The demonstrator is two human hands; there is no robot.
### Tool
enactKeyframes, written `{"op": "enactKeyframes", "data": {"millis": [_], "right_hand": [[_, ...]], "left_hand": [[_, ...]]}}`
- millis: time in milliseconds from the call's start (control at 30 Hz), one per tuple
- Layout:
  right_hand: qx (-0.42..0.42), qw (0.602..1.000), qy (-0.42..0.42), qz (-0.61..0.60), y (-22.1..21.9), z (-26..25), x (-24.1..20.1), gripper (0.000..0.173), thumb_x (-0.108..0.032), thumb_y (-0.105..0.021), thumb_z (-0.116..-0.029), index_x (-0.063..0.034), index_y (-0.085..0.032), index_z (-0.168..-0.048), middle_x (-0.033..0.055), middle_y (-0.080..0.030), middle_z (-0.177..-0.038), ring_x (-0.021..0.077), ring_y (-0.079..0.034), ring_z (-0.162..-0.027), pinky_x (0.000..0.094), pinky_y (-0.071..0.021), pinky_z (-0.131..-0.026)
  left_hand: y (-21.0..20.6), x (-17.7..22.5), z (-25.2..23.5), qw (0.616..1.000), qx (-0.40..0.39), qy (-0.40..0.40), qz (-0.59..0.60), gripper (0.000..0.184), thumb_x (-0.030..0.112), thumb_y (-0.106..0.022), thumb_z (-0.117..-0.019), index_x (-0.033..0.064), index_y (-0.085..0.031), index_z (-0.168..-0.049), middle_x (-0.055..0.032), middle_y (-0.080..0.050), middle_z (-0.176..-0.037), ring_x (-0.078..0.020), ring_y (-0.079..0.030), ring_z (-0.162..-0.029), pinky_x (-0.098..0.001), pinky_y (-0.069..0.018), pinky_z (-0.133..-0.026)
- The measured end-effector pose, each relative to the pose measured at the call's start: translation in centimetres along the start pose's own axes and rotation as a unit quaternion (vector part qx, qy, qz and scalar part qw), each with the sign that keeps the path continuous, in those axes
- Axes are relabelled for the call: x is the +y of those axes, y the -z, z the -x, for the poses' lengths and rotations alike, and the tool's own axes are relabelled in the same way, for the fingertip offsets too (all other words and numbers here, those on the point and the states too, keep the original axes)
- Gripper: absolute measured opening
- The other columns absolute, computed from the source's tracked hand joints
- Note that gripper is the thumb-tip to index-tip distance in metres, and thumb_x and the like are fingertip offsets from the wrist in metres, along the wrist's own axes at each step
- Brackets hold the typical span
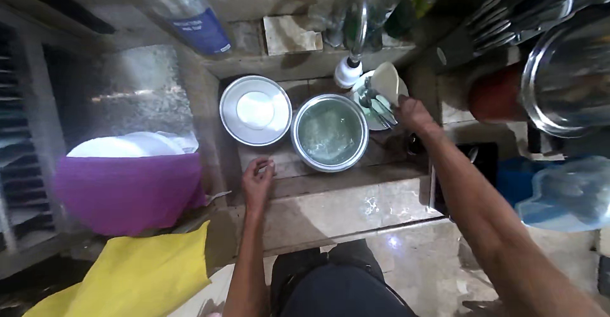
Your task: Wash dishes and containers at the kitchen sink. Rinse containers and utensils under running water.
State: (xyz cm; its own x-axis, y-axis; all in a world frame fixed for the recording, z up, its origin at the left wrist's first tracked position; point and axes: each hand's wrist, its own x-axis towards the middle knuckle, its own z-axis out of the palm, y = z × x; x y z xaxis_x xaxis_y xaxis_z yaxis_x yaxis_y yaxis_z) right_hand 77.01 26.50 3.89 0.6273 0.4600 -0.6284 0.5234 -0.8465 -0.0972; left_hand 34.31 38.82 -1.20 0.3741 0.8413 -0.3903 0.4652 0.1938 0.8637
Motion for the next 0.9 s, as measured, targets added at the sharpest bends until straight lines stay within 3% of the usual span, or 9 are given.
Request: {"op": "enactKeyframes", "data": {"millis": [200,367,467,567,733,900], "right_hand": [[-0.02,0.998,-0.045,0.031,-0.4,-7.4,4.0,0.048,-0.021,-0.054,-0.1038,0.0063,-0.049,-0.142,0.0369,-0.054,-0.137,0.0561,-0.052,-0.127,0.0771,-0.0406,-0.097],[-0.031,0.998,-0.058,0.015,-3.1,-10.4,6.7,0.05,-0.025,-0.053,-0.1045,0.0051,-0.049,-0.143,0.0375,-0.055,-0.136,0.0569,-0.052,-0.127,0.0771,-0.0398,-0.099],[-0.037,0.998,-0.059,0.005,-4.0,-11.4,7.7,0.051,-0.025,-0.057,-0.1036,0.0069,-0.05,-0.142,0.0377,-0.053,-0.138,0.0562,-0.051,-0.13,0.0757,-0.0383,-0.102],[-0.042,0.997,-0.063,0.016,-4.6,-11.5,7.7,0.053,-0.015,-0.067,-0.0948,0.0103,-0.051,-0.138,0.0393,-0.053,-0.136,0.0574,-0.05,-0.128,0.0767,-0.0387,-0.101],[-0.028,0.998,-0.059,0.02,-4.3,-10.0,6.1,0.056,-0.019,-0.066,-0.0949,0.0112,-0.05,-0.139,0.0389,-0.052,-0.138,0.0569,-0.05,-0.129,0.0766,-0.0403,-0.099],[-0.028,0.996,-0.066,0.046,-4.0,-9.6,5.5,0.052,-0.022,-0.066,-0.0947,0.0127,-0.055,-0.131,0.0377,-0.055,-0.134,0.0559,-0.054,-0.125,0.0754,-0.0443,-0.094]], "left_hand": [[1.8,-0.7,2.3,1.0,0.025,0.016,-0.003,0.032,0.012,-0.068,-0.0987,0.0036,-0.063,-0.129,-0.0096,-0.071,-0.12,-0.0165,-0.074,-0.091,-0.035,-0.0641,-0.078],[2.0,-1.4,3.7,0.999,0.038,0.029,0.023,0.034,0.009,-0.067,-0.0979,0.0015,-0.061,-0.13,-0.0108,-0.071,-0.12,-0.0188,-0.075,-0.085,-0.0353,-0.0654,-0.071],[1.4,-0.7,3.9,0.998,0.037,0.034,0.022,0.032,0.008,-0.067,-0.0982,0.0024,-0.061,-0.129,-0.0099,-0.072,-0.12,-0.0181,-0.075,-0.084,-0.0353,-0.0654,-0.071],[0.4,0.3,4.0,0.998,0.033,0.049,0.016,0.032,0.009,-0.065,-0.0994,0.0029,-0.06,-0.13,-0.0101,-0.07,-0.121,-0.0163,-0.074,-0.085,-0.0334,-0.0642,-0.071],[-1.2,0.2,3.7,1.0,0.006,0.028,0.006,0.031,0.011,-0.065,-0.1002,0.0052,-0.061,-0.13,-0.0088,-0.07,-0.122,-0.0166,-0.073,-0.087,-0.0342,-0.0639,-0.071],[-2.5,0.4,3.7,0.999,-0.02,0.023,-0.014,0.03,0.011,-0.064,-0.1011,0.0048,-0.061,-0.13,-0.0093,-0.07,-0.122,-0.0169,-0.073,-0.087,-0.0355,-0.0639,-0.075]]}}
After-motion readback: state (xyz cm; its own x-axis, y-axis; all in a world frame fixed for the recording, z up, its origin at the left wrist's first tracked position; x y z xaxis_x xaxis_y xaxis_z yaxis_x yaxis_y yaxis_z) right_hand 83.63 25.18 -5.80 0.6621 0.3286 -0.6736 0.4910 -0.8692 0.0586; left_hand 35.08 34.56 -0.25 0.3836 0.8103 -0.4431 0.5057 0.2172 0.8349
